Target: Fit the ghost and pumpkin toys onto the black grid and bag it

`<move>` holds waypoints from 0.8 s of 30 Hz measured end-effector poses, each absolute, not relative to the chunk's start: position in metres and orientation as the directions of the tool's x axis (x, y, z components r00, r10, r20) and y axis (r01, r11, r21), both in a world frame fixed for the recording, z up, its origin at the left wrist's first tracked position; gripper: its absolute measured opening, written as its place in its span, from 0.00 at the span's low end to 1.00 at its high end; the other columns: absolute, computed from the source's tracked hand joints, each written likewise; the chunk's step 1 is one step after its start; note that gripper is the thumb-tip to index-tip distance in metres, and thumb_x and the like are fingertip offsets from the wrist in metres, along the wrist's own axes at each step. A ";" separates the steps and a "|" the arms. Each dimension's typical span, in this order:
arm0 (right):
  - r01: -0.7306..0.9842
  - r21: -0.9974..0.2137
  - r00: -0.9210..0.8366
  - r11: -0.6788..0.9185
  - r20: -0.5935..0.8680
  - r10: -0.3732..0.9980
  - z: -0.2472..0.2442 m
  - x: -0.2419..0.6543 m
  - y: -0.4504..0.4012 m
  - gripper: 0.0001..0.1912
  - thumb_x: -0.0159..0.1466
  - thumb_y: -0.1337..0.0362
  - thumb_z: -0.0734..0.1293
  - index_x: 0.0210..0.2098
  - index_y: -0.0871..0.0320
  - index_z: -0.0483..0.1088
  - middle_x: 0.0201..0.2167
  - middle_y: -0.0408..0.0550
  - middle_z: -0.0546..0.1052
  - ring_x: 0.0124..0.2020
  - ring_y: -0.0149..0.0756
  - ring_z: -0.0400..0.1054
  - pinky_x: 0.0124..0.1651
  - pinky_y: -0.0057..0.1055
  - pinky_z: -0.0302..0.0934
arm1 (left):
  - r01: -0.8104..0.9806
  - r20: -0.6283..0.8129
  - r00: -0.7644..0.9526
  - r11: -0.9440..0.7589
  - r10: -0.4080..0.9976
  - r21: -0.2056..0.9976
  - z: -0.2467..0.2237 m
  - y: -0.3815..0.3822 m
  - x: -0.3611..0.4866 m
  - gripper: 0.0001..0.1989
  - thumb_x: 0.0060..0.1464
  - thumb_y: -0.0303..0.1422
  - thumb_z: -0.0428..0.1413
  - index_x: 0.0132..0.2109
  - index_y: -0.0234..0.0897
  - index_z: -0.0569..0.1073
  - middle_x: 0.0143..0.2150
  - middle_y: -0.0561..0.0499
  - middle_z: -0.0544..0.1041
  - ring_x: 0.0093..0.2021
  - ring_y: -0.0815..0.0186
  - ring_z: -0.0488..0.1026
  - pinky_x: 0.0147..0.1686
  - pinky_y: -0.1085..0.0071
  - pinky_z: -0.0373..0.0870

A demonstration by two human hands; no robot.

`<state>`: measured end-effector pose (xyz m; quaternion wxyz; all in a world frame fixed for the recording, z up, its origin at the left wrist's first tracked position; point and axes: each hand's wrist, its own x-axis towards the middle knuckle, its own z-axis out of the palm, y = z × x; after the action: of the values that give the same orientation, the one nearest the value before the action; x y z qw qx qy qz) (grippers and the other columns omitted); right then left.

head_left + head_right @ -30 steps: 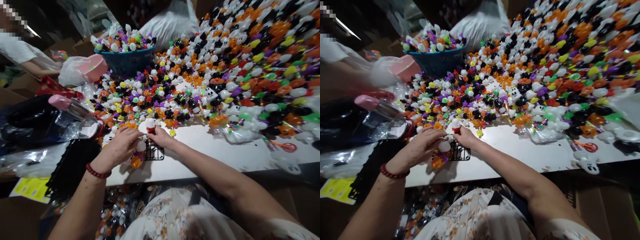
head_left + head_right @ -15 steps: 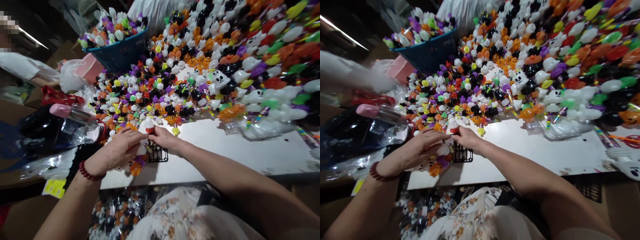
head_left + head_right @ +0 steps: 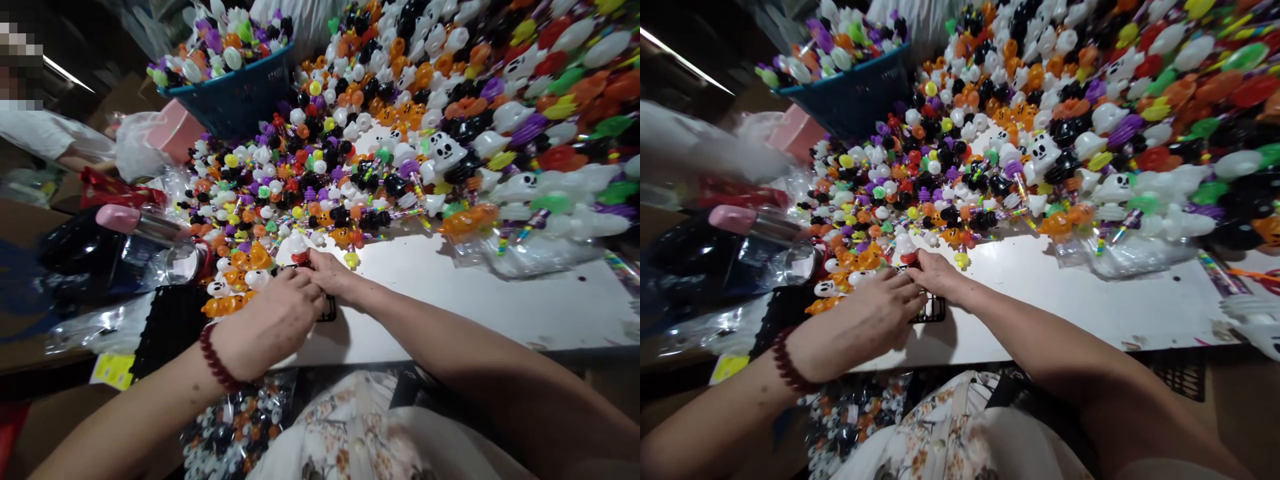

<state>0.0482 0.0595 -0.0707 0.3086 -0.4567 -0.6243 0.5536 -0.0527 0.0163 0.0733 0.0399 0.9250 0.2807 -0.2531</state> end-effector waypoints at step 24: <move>0.096 -0.987 -0.342 -0.126 -0.151 0.927 -0.081 0.046 0.065 0.16 0.62 0.61 0.68 0.49 0.58 0.71 0.31 0.44 0.77 0.32 0.34 0.71 0.38 0.31 0.64 | 0.572 -0.613 0.384 -0.699 0.691 -0.430 -0.007 0.011 -0.026 0.12 0.50 0.24 0.56 0.41 0.32 0.81 0.43 0.34 0.81 0.49 0.44 0.73 0.48 0.48 0.61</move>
<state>0.0462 0.0651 -0.0815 0.3485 -0.4555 -0.5619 0.5961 -0.0262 0.0111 -0.0065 -0.0737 0.8285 0.3810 -0.4037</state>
